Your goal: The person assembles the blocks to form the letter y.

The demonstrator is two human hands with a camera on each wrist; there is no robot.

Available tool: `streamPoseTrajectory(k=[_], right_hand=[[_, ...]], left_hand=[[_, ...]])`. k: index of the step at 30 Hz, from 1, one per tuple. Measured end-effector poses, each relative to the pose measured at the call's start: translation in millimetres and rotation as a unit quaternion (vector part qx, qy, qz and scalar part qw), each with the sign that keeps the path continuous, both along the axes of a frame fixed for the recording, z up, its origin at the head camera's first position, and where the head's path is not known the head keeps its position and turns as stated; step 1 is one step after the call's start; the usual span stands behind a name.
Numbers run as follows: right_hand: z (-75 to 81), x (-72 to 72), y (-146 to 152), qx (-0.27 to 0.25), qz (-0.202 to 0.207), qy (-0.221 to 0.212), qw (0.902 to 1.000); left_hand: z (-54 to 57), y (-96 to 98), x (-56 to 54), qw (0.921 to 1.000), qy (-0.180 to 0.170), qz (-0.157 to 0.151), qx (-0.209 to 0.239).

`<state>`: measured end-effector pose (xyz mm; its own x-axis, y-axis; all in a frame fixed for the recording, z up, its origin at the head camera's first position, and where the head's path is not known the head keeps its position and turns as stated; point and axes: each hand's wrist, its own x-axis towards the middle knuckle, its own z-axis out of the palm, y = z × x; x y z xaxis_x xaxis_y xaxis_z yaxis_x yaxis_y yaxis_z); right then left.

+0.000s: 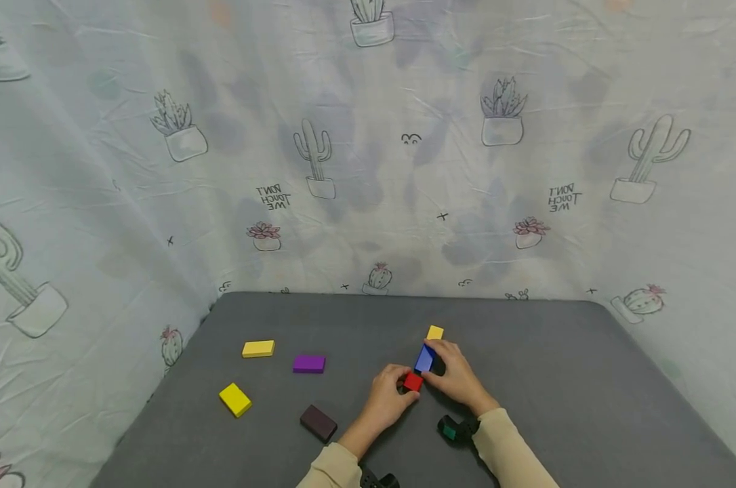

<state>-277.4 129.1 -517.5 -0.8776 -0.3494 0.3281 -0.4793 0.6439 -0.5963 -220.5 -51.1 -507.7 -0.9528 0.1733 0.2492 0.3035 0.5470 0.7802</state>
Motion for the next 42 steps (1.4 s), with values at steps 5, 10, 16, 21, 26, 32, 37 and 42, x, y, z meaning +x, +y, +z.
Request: streamPoseTrajectory(k=[5, 10, 16, 21, 26, 32, 37, 42], right_hand=[[0.5, 1.3, 0.8, 0.000, 0.001, 0.008, 1.0000], [-0.2, 1.5, 1.9, -0.006, 0.008, 0.019, 0.9998], [-2.5, 0.1, 3.7, -0.027, 0.009, 0.029, 0.9992], [-2.7, 0.4, 4.4, -0.063, -0.008, 0.033, 0.9974], [-2.9, -1.0, 4.6, -0.066, -0.019, 0.035, 0.9970], [-4.4, -5.7, 3.5, -0.020, -0.002, 0.005, 0.9998], [-1.9, -5.0, 4.0, 0.019, 0.013, -0.016, 0.9996], [0.7, -1.5, 5.6, 0.039, 0.015, -0.044, 0.9981]], left_hand=[[-0.4, 1.2, -0.8, 1.0000, -0.003, -0.002, 0.001], [-0.5, 2.3, -1.1, 1.0000, 0.004, -0.002, -0.005], [-1.4, 5.7, -1.8, 0.9995, 0.021, 0.004, -0.024], [-0.6, 7.6, -2.6, 0.9996, 0.021, 0.003, -0.021], [-1.6, 9.0, -5.6, 0.9997, 0.017, 0.001, -0.020], [-2.8, 10.5, -10.6, 0.9996, 0.014, 0.003, -0.026], [-1.1, 13.2, -13.2, 0.9995, 0.016, 0.003, -0.029], [-3.7, 16.5, -15.0, 0.9995, 0.015, 0.004, -0.029]])
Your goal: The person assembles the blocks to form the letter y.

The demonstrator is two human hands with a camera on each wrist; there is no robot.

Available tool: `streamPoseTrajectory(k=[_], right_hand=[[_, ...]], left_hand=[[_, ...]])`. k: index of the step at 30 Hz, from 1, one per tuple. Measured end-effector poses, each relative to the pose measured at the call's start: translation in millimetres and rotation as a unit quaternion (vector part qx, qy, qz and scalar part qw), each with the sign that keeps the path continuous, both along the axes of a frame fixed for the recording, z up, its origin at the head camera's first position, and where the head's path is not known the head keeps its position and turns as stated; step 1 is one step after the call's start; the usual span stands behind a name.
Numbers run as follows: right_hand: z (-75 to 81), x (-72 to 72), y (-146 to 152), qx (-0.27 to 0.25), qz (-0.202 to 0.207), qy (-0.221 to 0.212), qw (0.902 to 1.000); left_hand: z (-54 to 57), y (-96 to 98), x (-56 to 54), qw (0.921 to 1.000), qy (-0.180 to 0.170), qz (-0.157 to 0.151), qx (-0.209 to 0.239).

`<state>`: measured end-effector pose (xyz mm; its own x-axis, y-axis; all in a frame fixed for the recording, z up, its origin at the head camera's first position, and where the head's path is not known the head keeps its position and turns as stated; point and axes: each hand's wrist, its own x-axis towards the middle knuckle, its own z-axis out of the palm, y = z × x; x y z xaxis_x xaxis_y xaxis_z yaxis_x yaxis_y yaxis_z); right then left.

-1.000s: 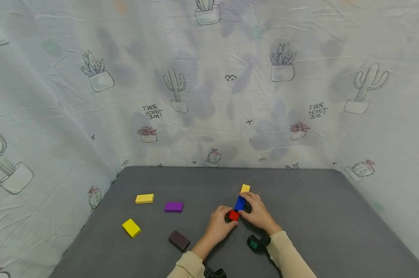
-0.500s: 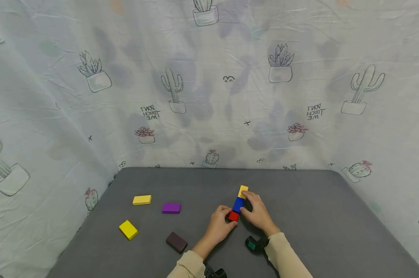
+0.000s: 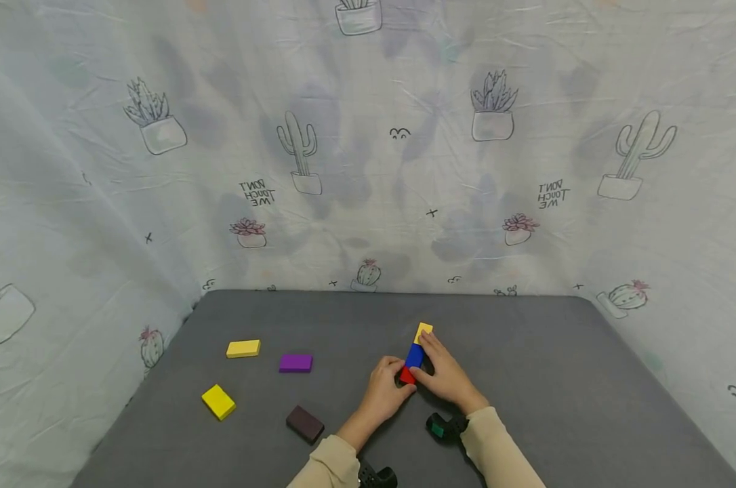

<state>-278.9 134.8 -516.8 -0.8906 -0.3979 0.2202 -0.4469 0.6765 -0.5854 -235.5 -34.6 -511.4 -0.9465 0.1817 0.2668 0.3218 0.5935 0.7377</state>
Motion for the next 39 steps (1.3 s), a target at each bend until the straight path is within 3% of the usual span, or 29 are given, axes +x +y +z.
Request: streamPoseTrajectory(k=[11, 19, 26, 30, 35, 39], right_hand=[[-0.2, 1.5, -0.3, 0.001, -0.005, 0.010, 0.9999], [-0.3, 4.4, 0.1, 0.002, -0.009, 0.006, 0.9999], [-1.5, 5.9, 2.5, 0.004, -0.017, 0.011, 0.9998], [-1.5, 6.0, 3.6, 0.008, -0.021, 0.009, 0.9997], [-0.5, 7.1, 2.6, 0.010, -0.013, -0.008, 0.9998], [-1.7, 7.4, 2.2, 0.012, -0.008, -0.005, 0.9999]], left_hand=[[0.9, -0.6, -0.2, 0.9999, -0.015, -0.002, -0.002], [10.7, -9.4, 10.3, 0.9995, -0.028, -0.013, -0.005], [19.4, -33.2, 23.9, 0.9989, -0.042, -0.017, -0.014], [22.9, -50.8, 30.3, 0.9994, -0.027, -0.016, -0.018], [28.5, -79.0, 41.1, 0.9996, -0.002, 0.010, -0.027], [26.3, -100.7, 53.3, 0.9983, 0.005, 0.043, -0.039]])
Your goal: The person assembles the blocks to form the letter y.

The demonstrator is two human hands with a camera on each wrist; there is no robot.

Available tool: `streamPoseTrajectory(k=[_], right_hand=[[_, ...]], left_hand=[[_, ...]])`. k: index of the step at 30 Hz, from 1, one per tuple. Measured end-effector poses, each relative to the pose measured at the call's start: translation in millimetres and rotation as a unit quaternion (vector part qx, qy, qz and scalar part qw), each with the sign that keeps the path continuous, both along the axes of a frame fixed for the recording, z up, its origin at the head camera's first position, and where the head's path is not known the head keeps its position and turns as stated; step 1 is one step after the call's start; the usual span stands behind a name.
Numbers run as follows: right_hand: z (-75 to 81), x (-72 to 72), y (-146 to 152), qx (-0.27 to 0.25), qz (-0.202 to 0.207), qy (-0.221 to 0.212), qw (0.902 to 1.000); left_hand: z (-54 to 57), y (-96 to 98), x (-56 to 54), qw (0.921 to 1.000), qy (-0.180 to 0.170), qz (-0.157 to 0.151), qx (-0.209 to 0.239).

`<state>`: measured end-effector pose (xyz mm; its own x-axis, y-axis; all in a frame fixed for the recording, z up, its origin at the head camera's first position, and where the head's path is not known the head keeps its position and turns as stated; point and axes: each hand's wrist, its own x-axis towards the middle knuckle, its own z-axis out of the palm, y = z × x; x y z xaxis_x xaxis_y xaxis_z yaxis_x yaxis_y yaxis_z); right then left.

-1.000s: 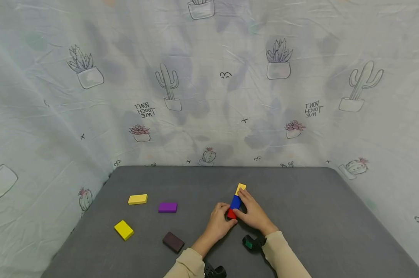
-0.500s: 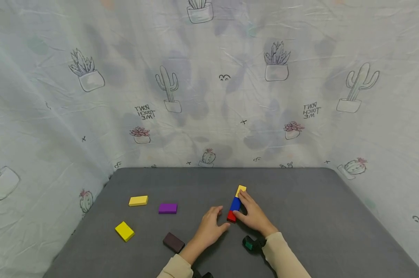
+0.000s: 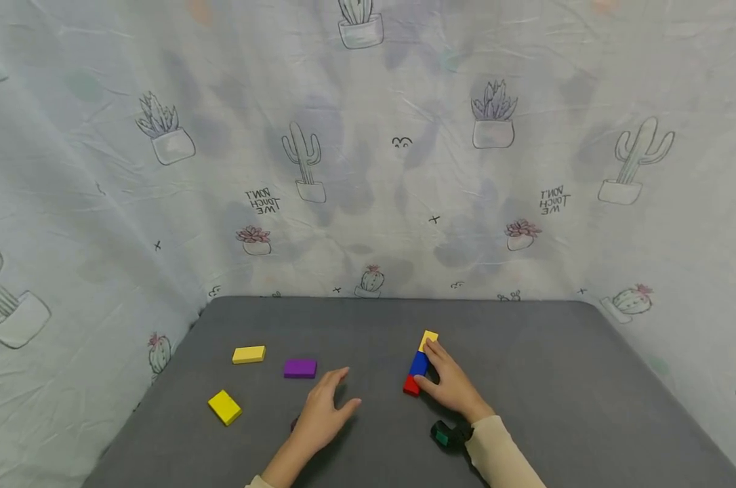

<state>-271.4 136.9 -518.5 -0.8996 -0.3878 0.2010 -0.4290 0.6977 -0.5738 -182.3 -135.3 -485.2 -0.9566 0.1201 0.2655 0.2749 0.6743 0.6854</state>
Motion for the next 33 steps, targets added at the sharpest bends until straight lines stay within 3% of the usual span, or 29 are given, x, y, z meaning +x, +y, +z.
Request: streamPoseTrajectory(k=[7, 16, 21, 28, 33], right_hand=[[1.3, -0.7, 3.2, -0.005, -0.001, 0.002, 1.0000], [2.4, 2.0, 0.9, -0.003, -0.001, 0.003, 1.0000], [3.4, 3.1, -0.9, -0.010, -0.002, -0.002, 0.9999], [5.7, 4.0, -0.4, -0.007, -0.006, -0.016, 0.9998], [5.0, 4.8, -0.5, -0.008, -0.004, -0.019, 0.9998]], left_hand=[[-6.8, -26.1, 15.4, 0.9992, 0.003, 0.041, 0.003], [-8.2, -42.8, 35.9, 0.9963, -0.045, 0.074, 0.007], [-12.3, -49.6, 47.2, 0.9945, -0.072, 0.076, -0.008], [-15.8, -50.0, 51.8, 0.9943, -0.083, 0.065, -0.017], [-14.2, -49.9, 51.8, 0.9921, -0.099, 0.074, -0.020]])
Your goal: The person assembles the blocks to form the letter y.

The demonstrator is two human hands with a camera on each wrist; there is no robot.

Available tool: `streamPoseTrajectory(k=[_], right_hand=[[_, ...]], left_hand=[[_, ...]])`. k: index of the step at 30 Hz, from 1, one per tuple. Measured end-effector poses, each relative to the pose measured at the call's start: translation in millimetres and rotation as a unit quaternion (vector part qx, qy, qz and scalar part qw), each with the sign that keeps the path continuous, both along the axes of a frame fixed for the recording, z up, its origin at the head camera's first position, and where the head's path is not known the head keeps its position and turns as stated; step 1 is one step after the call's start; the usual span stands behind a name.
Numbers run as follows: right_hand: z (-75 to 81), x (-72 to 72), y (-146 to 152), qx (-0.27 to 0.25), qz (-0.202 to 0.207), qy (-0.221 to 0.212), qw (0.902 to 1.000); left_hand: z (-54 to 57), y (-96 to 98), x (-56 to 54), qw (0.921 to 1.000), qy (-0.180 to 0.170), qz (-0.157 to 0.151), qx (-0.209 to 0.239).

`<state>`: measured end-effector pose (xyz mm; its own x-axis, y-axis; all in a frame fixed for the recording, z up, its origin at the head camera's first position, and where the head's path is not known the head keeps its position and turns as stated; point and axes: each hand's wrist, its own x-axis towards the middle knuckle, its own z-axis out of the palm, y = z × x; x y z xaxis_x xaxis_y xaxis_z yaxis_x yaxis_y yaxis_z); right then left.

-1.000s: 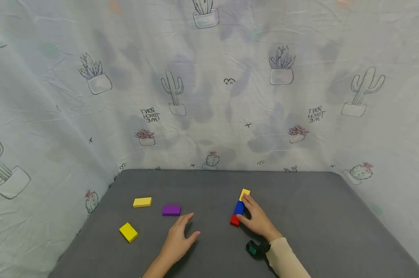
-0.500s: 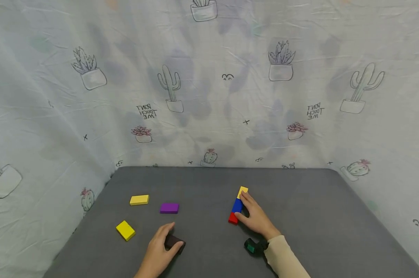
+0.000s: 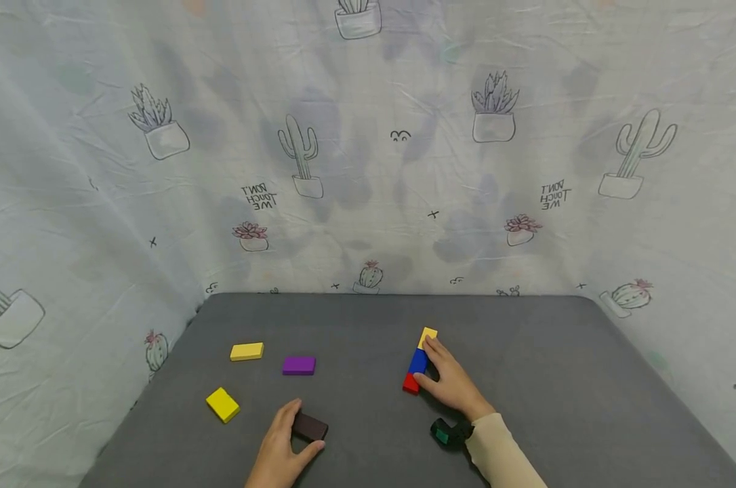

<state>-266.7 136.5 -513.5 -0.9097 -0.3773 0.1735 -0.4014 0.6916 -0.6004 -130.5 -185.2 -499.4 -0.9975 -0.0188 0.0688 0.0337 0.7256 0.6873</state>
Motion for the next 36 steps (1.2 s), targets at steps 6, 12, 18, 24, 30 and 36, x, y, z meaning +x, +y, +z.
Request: streamPoseTrajectory(k=[6, 12, 18, 24, 30, 36], right_hand=[[-1.0, -0.5, 0.3, 0.004, 0.000, 0.002, 1.0000], [-0.4, -0.5, 0.4, -0.001, 0.002, 0.005, 1.0000], [0.6, 0.1, 0.6, 0.004, 0.003, 0.006, 1.0000], [0.2, 0.5, 0.4, -0.001, 0.002, 0.006, 1.0000], [-2.2, -0.6, 0.7, -0.002, 0.004, 0.009, 0.9999], [-2.9, -1.4, 1.4, 0.002, 0.005, 0.001, 1.0000]], left_hand=[[-0.9, 1.0, -1.9, 0.9998, -0.010, 0.016, -0.003], [-0.9, 1.9, -2.9, 0.9997, -0.013, 0.020, -0.009], [0.2, 3.9, -3.2, 0.9996, -0.008, 0.020, -0.019], [0.4, 6.9, -1.3, 0.9992, 0.011, 0.026, -0.028], [-1.3, 7.9, -0.1, 0.9987, 0.030, 0.025, -0.031], [-2.7, 8.5, -0.9, 0.9988, 0.030, 0.022, -0.032]])
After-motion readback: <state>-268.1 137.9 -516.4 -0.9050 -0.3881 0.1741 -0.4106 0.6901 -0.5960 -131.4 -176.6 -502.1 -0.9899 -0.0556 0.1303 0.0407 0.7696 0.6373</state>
